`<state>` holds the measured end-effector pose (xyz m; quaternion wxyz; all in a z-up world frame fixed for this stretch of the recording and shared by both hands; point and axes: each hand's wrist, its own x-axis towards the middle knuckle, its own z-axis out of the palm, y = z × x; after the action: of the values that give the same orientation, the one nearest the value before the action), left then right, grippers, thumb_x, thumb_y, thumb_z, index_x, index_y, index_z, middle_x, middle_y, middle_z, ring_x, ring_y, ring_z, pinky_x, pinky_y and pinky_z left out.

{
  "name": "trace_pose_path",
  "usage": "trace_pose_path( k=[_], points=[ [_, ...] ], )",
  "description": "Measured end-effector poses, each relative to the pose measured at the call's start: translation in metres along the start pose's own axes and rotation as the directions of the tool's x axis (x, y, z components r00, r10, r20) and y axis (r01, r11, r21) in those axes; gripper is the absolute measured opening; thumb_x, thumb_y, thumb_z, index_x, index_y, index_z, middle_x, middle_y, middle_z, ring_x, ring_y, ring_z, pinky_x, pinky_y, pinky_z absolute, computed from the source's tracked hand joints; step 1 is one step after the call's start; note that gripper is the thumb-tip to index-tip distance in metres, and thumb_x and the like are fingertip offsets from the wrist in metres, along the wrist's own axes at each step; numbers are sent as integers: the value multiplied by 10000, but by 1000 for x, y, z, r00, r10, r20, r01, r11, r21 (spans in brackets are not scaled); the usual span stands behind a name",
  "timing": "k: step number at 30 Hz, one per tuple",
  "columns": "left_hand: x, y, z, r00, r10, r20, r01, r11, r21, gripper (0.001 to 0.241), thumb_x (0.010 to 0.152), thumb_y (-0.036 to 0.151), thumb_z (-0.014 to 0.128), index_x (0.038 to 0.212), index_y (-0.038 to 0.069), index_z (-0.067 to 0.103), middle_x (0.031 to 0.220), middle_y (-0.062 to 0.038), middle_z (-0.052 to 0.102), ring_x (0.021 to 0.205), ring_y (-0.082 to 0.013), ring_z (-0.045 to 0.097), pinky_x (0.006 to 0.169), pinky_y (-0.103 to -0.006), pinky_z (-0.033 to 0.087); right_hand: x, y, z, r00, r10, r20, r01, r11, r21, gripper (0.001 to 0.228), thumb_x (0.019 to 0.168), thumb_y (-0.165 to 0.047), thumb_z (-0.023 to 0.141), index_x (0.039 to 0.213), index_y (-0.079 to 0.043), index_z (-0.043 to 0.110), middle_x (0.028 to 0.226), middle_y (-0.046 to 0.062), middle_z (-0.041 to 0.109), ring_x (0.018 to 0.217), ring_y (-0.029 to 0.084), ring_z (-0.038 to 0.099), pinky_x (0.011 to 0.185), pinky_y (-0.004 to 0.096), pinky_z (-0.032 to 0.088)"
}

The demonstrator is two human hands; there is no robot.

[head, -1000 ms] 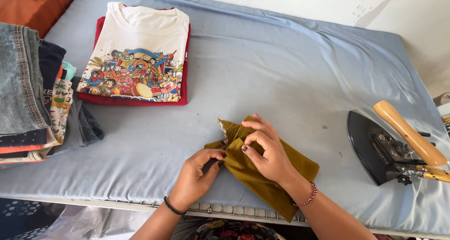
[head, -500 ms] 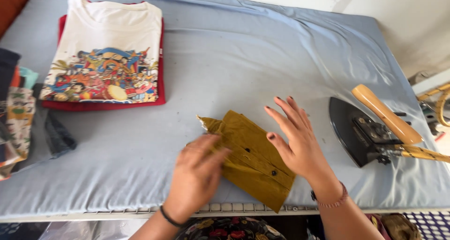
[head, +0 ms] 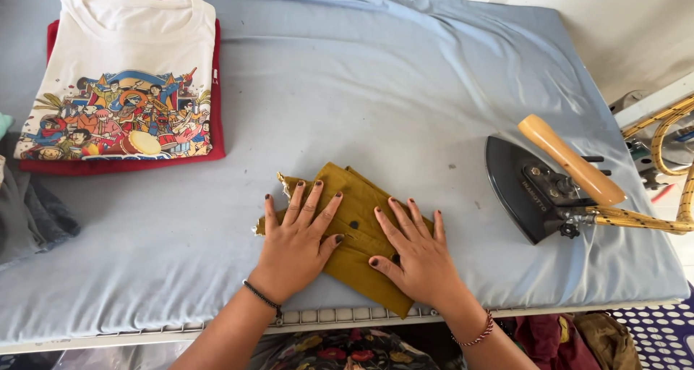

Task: The person irons a mustard-colored shirt on a padded ironing board, smoothing the fabric with a black electric iron. After folding the shirt, the person retrieves a white shirt with a dinosaur print from a laundry basket, turns it inside out, and irons it on the same board.

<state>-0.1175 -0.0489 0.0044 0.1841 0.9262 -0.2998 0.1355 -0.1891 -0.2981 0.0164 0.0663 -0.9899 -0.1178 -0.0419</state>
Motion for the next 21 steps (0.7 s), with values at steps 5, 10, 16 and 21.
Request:
trace_pose_path(
  k=[5, 10, 16, 21],
  points=[
    [1, -1, -1, 1000, 3, 29, -3, 1000, 17, 659, 920, 415, 575, 1529, 247, 387, 1606, -94, 333, 1455, -350, 326, 1095, -752, 169, -23, 19, -7, 997, 77, 1, -77, 994, -72, 819, 918, -686, 446, 1570, -202, 341, 1631, 102, 300, 1492, 363, 216, 1136, 650, 56],
    [5, -8, -4, 993, -110, -36, 100, 974, -204, 716, 974, 463, 548, 1581, 148, 336, 1623, -223, 283, 1468, -412, 290, 1127, -713, 185, -51, 44, -11, 966, 202, -162, -165, 962, 219, 753, 1002, -615, 418, 1570, -123, 374, 1563, 125, 455, 1509, 313, 342, 1230, 542, 173],
    [27, -17, -29, 979, -192, -72, 200, 971, 131, 864, 820, 624, 654, 1452, 73, 447, 1559, -202, 370, 1463, -361, 328, 1123, -682, 175, -23, 50, -23, 962, 172, -212, -144, 979, 142, 510, 991, -491, 544, 1362, -157, 651, 1495, 94, 575, 1430, 330, 463, 1155, 504, 321],
    [44, -6, -39, 868, -335, 366, 335, 940, 66, 755, 772, 615, 724, 1342, 147, 563, 1452, -71, 536, 1407, -276, 448, 1151, -524, 315, -1, 20, -47, 957, 280, -78, -261, 946, 194, 448, 808, -442, 755, 1108, -115, 689, 1212, 22, 708, 1149, 243, 641, 949, 403, 486]
  ],
)
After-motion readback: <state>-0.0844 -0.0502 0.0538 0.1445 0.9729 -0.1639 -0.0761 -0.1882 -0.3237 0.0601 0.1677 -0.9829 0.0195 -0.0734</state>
